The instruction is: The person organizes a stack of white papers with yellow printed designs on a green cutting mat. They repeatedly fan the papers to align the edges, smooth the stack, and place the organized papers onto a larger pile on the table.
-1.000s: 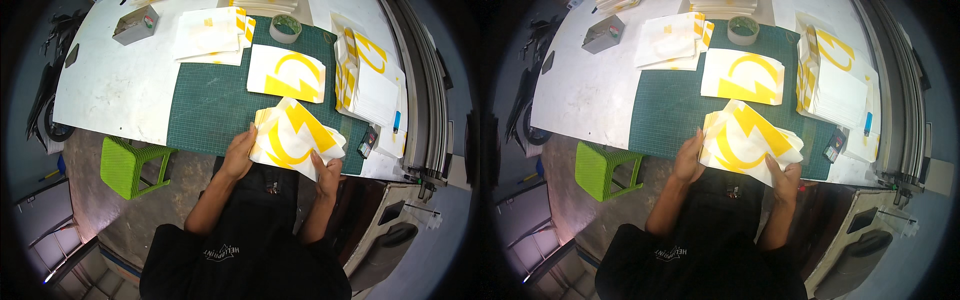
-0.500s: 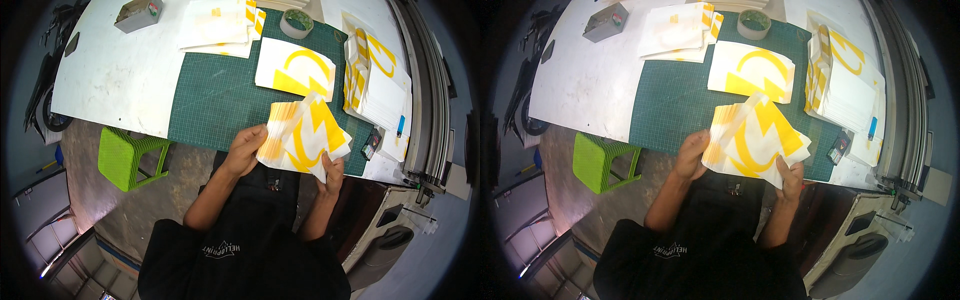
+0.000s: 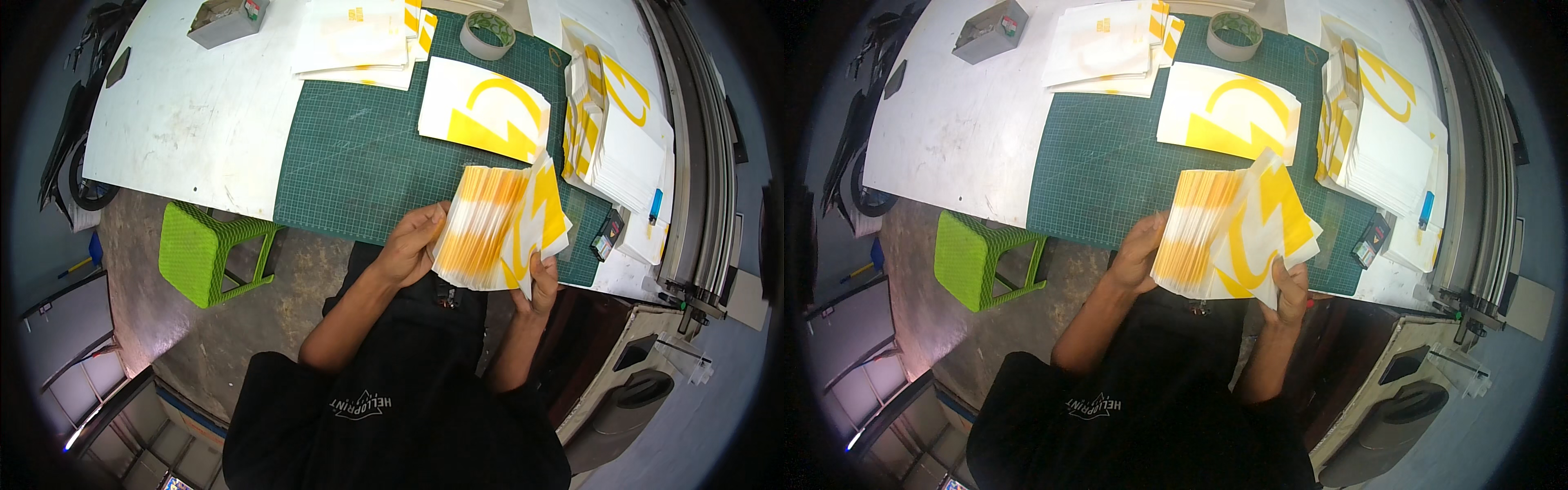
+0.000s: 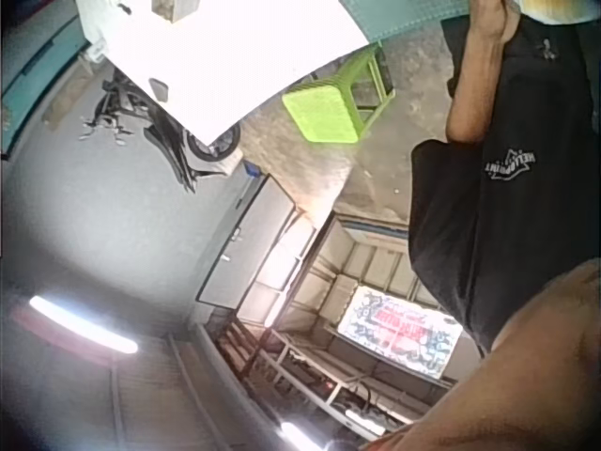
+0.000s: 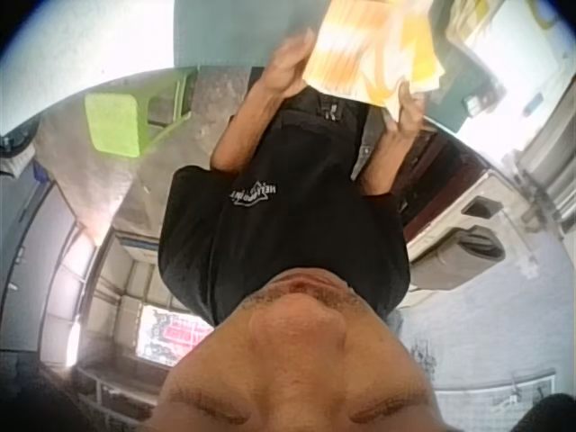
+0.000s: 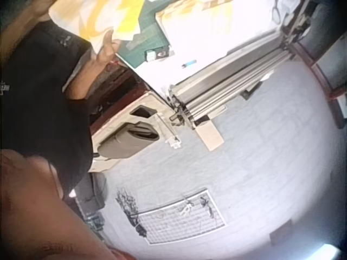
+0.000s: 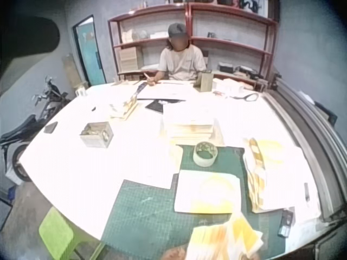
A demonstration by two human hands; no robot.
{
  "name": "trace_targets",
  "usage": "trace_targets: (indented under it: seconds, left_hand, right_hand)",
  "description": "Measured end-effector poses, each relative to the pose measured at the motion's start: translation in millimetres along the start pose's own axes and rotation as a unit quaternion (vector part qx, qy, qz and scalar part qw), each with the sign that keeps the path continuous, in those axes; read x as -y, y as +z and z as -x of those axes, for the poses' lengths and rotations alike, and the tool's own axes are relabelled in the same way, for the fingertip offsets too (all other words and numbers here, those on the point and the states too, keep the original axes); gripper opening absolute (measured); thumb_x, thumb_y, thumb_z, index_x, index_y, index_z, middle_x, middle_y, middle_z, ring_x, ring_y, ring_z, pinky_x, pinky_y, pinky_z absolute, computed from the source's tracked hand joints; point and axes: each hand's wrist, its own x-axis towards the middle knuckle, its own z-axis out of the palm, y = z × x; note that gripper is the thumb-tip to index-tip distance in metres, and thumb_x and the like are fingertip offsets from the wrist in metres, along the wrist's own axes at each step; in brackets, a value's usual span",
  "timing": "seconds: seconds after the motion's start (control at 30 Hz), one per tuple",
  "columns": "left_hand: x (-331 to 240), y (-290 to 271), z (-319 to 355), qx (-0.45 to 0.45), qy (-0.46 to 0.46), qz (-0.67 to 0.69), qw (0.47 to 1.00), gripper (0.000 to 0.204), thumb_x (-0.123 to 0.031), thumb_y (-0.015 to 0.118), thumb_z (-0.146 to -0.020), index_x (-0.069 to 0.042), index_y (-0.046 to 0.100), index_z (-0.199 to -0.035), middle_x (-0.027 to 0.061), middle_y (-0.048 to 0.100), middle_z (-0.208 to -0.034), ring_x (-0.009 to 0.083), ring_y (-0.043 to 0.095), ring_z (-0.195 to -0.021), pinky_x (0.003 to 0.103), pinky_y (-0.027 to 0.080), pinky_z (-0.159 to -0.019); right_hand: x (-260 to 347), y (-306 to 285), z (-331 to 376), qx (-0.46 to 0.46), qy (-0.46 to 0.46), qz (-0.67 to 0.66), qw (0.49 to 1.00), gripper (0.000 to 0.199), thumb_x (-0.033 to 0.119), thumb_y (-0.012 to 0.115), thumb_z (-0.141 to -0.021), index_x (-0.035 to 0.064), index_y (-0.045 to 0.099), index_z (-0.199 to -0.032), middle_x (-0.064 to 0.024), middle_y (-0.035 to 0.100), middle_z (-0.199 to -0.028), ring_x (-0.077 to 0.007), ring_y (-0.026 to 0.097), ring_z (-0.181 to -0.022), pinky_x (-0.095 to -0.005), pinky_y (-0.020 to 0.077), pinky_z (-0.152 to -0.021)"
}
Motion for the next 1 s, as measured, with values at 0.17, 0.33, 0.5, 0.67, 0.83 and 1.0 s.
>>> trace_targets:
  seconds: [0.17,0.33,0.5,0.67,0.83,1.0]
  left_hand:
    - [1.5,1.7,-1.4,0.011,0.000,-0.017,1.000,0.043,-0.030,0.037,-0.108,0.006,0.052,-0.124,0.0130,0.064,-0.116,0.0163,0.065,-0.106,0.030,0.055,-0.092]
    - [-3.9,10.1,-1.3,0.023,0.018,-0.013,0.999,0.041,-0.028,0.042,-0.107,0.007,0.051,-0.125,0.0132,0.064,-0.115,0.0161,0.065,-0.106,0.030,0.054,-0.092]
    - [0.0,7.8,1.8,0.030,0.024,-0.017,0.999,0.043,-0.026,0.047,-0.105,0.009,0.048,-0.130,0.0142,0.063,-0.119,0.0157,0.065,-0.109,0.029,0.053,-0.094]
    - [0.0,11.9,4.1,0.048,0.044,-0.005,0.998,0.044,-0.025,0.049,-0.104,0.009,0.047,-0.133,0.0141,0.063,-0.120,0.0156,0.064,-0.110,0.029,0.053,-0.095]
    - [0.3,13.7,2.8,0.058,0.040,-0.009,0.997,0.044,-0.025,0.049,-0.104,0.009,0.048,-0.132,0.0132,0.063,-0.120,0.0152,0.064,-0.110,0.029,0.053,-0.094]
    - [4.9,14.6,2.3,0.045,0.031,-0.013,0.998,0.044,-0.025,0.050,-0.103,0.009,0.048,-0.131,0.0127,0.064,-0.119,0.0144,0.065,-0.107,0.028,0.054,-0.093]
  right_hand:
    - [0.3,-6.9,1.9,0.022,-0.004,-0.018,1.000,0.056,0.009,0.057,-0.098,-0.0006,0.033,-0.147,-0.0155,0.055,-0.138,-0.0254,0.061,-0.120,-0.0407,0.0503,-0.102]
    - [-0.8,-5.1,1.8,-0.002,-0.004,-0.009,1.000,0.056,0.009,0.057,-0.097,-0.0002,0.033,-0.147,-0.0157,0.055,-0.138,-0.0258,0.061,-0.120,-0.0413,0.0504,-0.102]
    - [-1.0,-7.6,2.7,0.009,0.001,-0.002,1.000,0.056,0.010,0.057,-0.097,-0.0002,0.033,-0.147,-0.0159,0.055,-0.138,-0.0260,0.061,-0.119,-0.0417,0.0506,-0.101]
    - [-0.5,-6.0,4.3,-0.008,0.006,0.016,1.000,0.056,0.010,0.058,-0.097,-0.0009,0.034,-0.146,-0.0159,0.055,-0.137,-0.0259,0.061,-0.119,-0.0415,0.0507,-0.101]
    - [1.4,-5.5,6.9,-0.004,-0.002,0.013,1.000,0.055,0.010,0.058,-0.097,-0.0014,0.035,-0.145,-0.0159,0.057,-0.135,-0.0257,0.063,-0.117,-0.0409,0.0525,-0.098]
    - [-1.5,-9.6,10.3,-0.007,-0.010,-0.004,1.000,0.055,0.011,0.058,-0.097,-0.0014,0.035,-0.145,-0.0160,0.058,-0.133,-0.0256,0.064,-0.114,-0.0403,0.0539,-0.096]
